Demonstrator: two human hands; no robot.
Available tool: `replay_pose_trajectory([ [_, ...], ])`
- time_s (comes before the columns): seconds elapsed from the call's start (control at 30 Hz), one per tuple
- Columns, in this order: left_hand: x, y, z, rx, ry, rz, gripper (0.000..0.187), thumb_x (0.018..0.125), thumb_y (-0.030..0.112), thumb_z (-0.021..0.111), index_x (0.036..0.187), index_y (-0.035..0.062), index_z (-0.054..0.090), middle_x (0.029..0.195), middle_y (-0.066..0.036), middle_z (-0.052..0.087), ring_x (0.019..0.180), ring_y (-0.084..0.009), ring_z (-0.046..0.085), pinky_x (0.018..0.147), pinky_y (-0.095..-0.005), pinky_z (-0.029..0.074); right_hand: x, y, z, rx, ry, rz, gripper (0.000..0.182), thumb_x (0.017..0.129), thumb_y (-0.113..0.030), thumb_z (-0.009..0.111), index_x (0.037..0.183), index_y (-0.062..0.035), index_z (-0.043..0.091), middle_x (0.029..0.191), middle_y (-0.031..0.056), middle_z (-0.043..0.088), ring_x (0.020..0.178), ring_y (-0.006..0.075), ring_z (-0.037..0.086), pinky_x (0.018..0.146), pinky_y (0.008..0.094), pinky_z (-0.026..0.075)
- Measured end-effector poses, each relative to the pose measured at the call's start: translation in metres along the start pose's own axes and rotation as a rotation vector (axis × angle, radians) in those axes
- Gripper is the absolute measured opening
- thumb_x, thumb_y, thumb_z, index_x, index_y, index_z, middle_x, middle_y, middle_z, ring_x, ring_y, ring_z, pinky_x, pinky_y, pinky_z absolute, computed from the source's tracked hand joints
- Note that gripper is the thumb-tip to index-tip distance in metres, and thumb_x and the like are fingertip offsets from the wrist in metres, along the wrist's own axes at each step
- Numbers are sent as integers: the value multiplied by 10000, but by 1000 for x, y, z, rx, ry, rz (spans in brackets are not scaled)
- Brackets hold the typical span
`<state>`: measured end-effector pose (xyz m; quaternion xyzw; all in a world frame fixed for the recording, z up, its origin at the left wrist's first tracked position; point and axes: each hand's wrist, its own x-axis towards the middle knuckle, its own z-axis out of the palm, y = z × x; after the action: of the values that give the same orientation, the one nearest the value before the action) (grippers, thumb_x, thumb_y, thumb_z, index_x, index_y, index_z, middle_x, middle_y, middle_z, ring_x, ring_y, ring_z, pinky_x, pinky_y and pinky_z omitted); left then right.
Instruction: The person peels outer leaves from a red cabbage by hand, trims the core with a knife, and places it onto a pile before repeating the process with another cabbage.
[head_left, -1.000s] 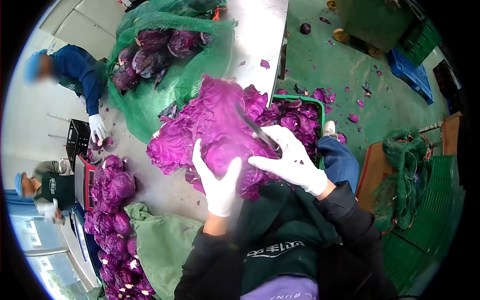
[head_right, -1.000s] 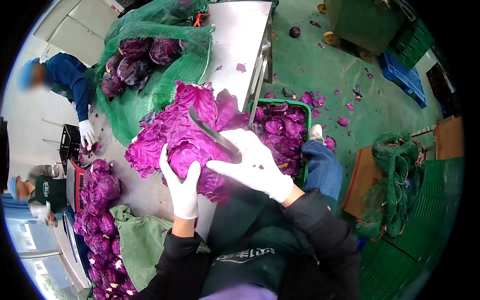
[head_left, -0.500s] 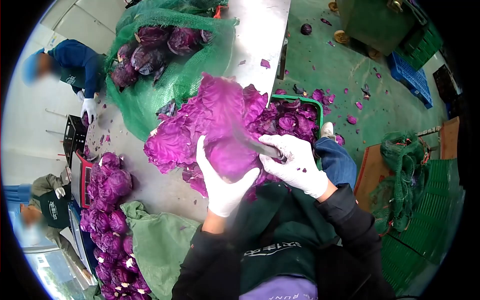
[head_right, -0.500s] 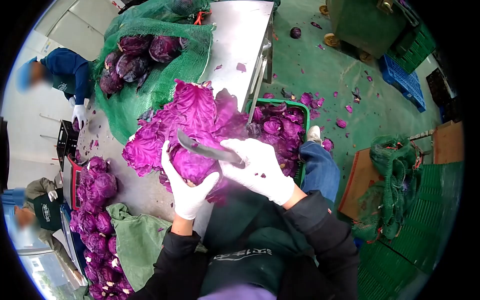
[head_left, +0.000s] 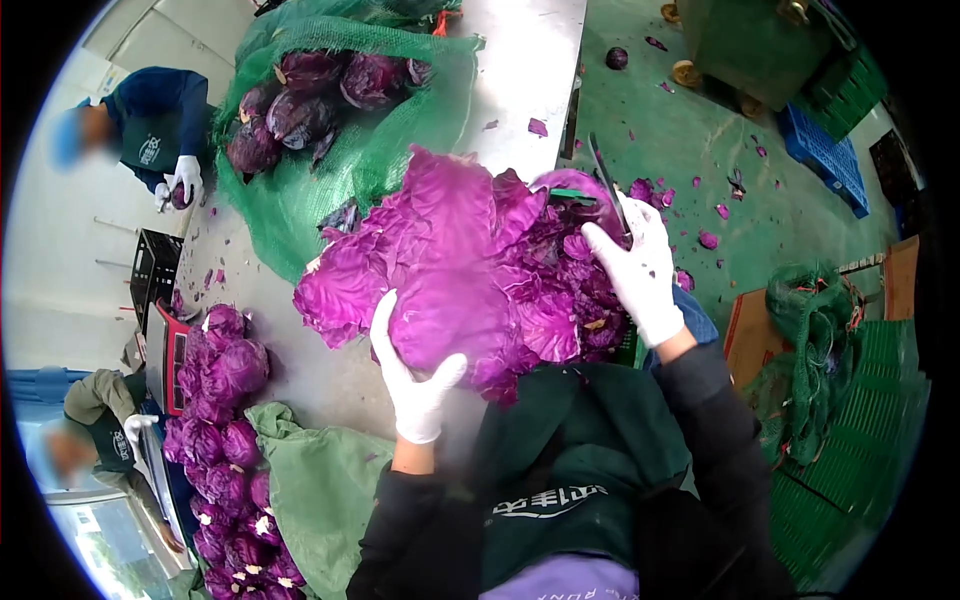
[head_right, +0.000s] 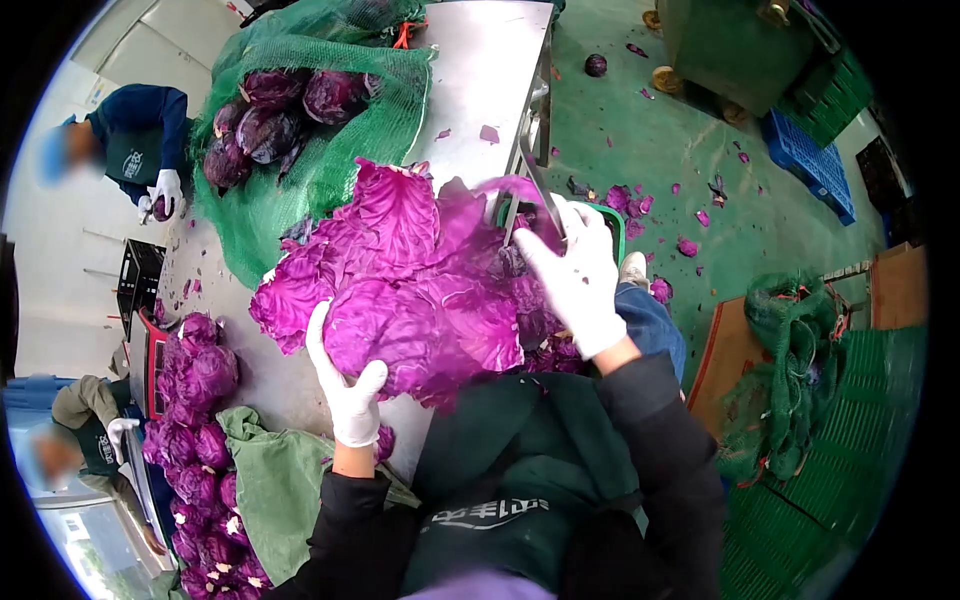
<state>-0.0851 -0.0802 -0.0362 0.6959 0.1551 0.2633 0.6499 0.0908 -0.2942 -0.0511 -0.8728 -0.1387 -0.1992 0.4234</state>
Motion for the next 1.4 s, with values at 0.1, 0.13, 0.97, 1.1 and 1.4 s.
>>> replay_pose_trajectory([
  [0.1, 8, 1, 1, -83, 52, -73, 1017, 646, 209, 882, 1491, 40, 343, 1493, -130, 365, 1387, -277, 355, 1179, -433, 253, -20, -52, -24, 383, -384, -98, 489, 800, -260, 782, 1231, -72, 648, 1207, 136, 616, 1107, 302, 605, 889, 399, 531],
  [0.13, 11, 4, 4, -130, 76, -103, 1011, 645, 201, 879, 1489, 40, 346, 1492, -132, 367, 1386, -275, 357, 1178, -434, 256, -28, -63, -25, 351, -435, -357, 540, 771, -248, 803, 1264, -103, 637, 1270, 138, 591, 1134, 317, 595, 891, 407, 540],
  [0.97, 35, 15, 23, -33, 47, -129, 623, 809, 135, 787, 1369, 73, 519, 1425, -159, 426, 1285, -314, 468, 1077, -429, 406, -40, -86, -9, 414, -502, -413, 196, 808, -54, 641, 1002, -69, 619, 860, 102, 562, 746, 292, 610, 628, 367, 517],
  [1.1, 38, 10, 12, -176, 39, -191, 674, 880, 105, 710, 1467, 78, 381, 1406, -109, 437, 1250, -224, 476, 1080, -366, 383, -65, -72, -24, 814, -1087, -288, 199, 823, -111, 690, 997, -32, 637, 864, 123, 607, 775, 281, 643, 697, 347, 530],
  [1.4, 12, 12, -19, -384, -152, -199, 940, 773, 52, 715, 1571, 108, 221, 1523, -122, 347, 1395, -275, 380, 1163, -418, 324, -31, -81, -3, 736, -769, 87, 604, 850, -220, 804, 1358, -19, 548, 1232, 111, 589, 1139, 177, 585, 969, 317, 492],
])
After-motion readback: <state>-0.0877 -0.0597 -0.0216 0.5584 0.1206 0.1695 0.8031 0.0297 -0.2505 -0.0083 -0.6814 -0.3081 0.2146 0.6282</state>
